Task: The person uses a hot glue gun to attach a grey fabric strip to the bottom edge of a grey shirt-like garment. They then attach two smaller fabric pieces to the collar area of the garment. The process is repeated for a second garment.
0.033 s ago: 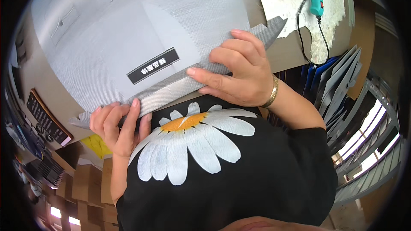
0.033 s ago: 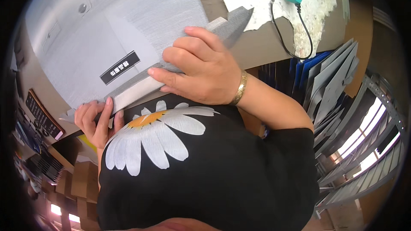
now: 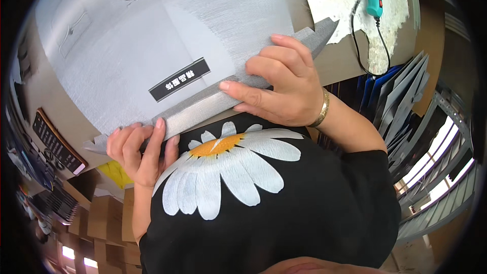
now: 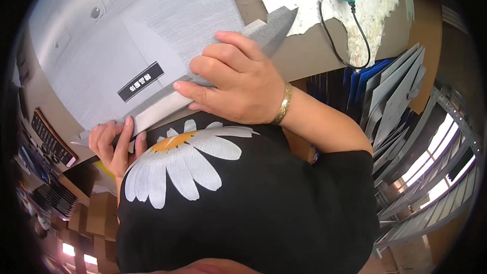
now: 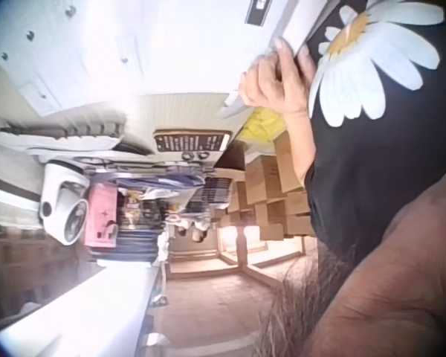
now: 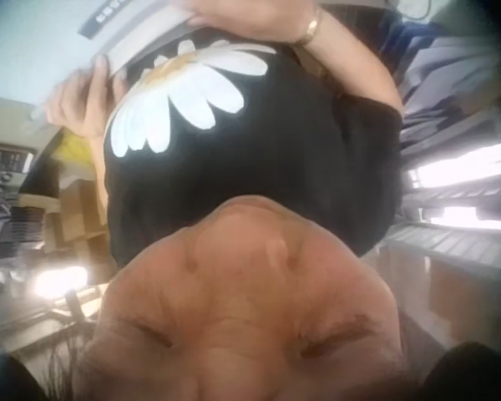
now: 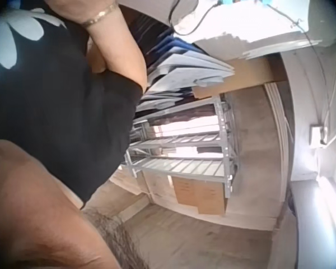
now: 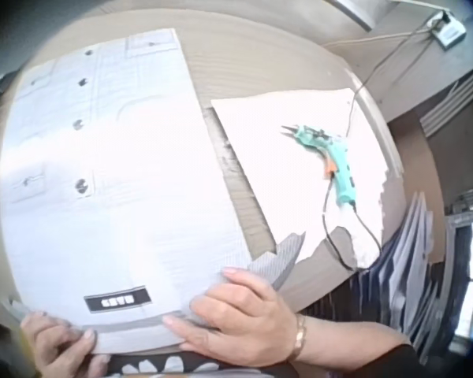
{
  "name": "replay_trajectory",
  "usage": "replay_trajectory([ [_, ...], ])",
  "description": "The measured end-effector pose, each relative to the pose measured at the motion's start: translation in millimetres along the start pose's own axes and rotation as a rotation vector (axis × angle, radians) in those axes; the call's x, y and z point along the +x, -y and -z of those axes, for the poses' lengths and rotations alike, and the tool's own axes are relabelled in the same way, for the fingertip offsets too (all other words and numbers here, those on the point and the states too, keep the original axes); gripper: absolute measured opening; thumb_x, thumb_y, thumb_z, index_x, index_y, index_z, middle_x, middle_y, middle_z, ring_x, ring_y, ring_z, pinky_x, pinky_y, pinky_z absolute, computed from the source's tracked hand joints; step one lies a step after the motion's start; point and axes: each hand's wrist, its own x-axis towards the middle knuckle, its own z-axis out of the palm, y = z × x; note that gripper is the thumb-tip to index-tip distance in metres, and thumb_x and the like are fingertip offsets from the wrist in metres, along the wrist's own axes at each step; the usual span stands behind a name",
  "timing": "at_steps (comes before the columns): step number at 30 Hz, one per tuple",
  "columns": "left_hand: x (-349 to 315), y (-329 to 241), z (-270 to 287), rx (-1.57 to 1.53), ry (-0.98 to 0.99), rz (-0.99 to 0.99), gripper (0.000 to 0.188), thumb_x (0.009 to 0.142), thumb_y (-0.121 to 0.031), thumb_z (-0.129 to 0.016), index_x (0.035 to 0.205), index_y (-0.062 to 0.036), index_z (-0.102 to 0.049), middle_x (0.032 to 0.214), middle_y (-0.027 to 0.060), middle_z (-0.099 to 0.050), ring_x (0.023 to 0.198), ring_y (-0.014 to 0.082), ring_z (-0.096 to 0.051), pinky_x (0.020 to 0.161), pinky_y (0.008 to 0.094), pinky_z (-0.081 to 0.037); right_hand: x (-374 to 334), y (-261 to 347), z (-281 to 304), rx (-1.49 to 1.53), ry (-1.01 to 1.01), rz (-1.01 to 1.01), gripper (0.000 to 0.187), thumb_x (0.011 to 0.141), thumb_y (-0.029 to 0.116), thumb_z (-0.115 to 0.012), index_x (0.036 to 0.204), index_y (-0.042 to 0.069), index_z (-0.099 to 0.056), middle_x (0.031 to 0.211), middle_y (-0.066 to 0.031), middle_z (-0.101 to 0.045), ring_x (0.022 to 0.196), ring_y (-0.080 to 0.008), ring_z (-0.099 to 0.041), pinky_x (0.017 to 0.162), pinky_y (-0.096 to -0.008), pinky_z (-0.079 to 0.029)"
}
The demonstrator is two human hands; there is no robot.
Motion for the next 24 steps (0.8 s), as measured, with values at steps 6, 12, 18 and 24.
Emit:
replay_trajectory([
  [6,0.6,0.6,-2.0,0.009,-0.004,-0.024,0.034,0.074,-0.029,-0.081,0.104,-0.0121,-0.078,0.093,0.0013,-0.057,0.094,0.0227,-0.054,0.092,0.0423,-0.04,2.1,-1.7,0.0,0.082,0.005,-0.027,0.036,0.071,0.033,-0.077,0.104,0.02,-0.073,0.104,-0.0001,-0.059,0.1,-0.02,-0.057,0.103,-0.0463,-0.042],
  [12,10.7,-3.8,2.7,-0.004,0.052,0.024,0.041,0.07,-0.031,-0.082,0.108,-0.0152,-0.078,0.091,0.0016,-0.054,0.09,0.0226,-0.051,0.088,0.04,-0.039,6.1,-0.1,7.5,0.078,0.076,-0.027,0.037,0.07,0.031,-0.079,0.104,0.02,-0.074,0.105,-0.0007,-0.059,0.103,-0.0216,-0.056,0.103,-0.0469,-0.041],
  [18,40.7,-27.1,6.8,0.121,0.221,-0.005,0.048,0.072,-0.028,-0.082,0.12,-0.0256,-0.075,0.084,0.0011,-0.044,0.084,0.0214,-0.046,0.089,0.0401,-0.035,10.5,-1.2,13.7,-0.01,0.126,0.029,0.037,0.073,0.034,-0.078,0.107,0.018,-0.074,0.106,-0.0035,-0.06,0.103,-0.0242,-0.056,0.103,-0.0472,-0.041],
  [24,31.5,-28.3,1.3,0.13,0.17,0.013,0.046,0.075,-0.029,-0.081,0.12,-0.0265,-0.075,0.084,0.0001,-0.044,0.084,0.0207,-0.045,0.085,0.0385,-0.033,6.1,3.3,12.4,-0.109,0.071,0.016,0.04,0.073,0.036,-0.079,0.108,0.018,-0.074,0.11,-0.005,-0.061,0.104,-0.0253,-0.057,0.103,-0.0479,-0.04],
])
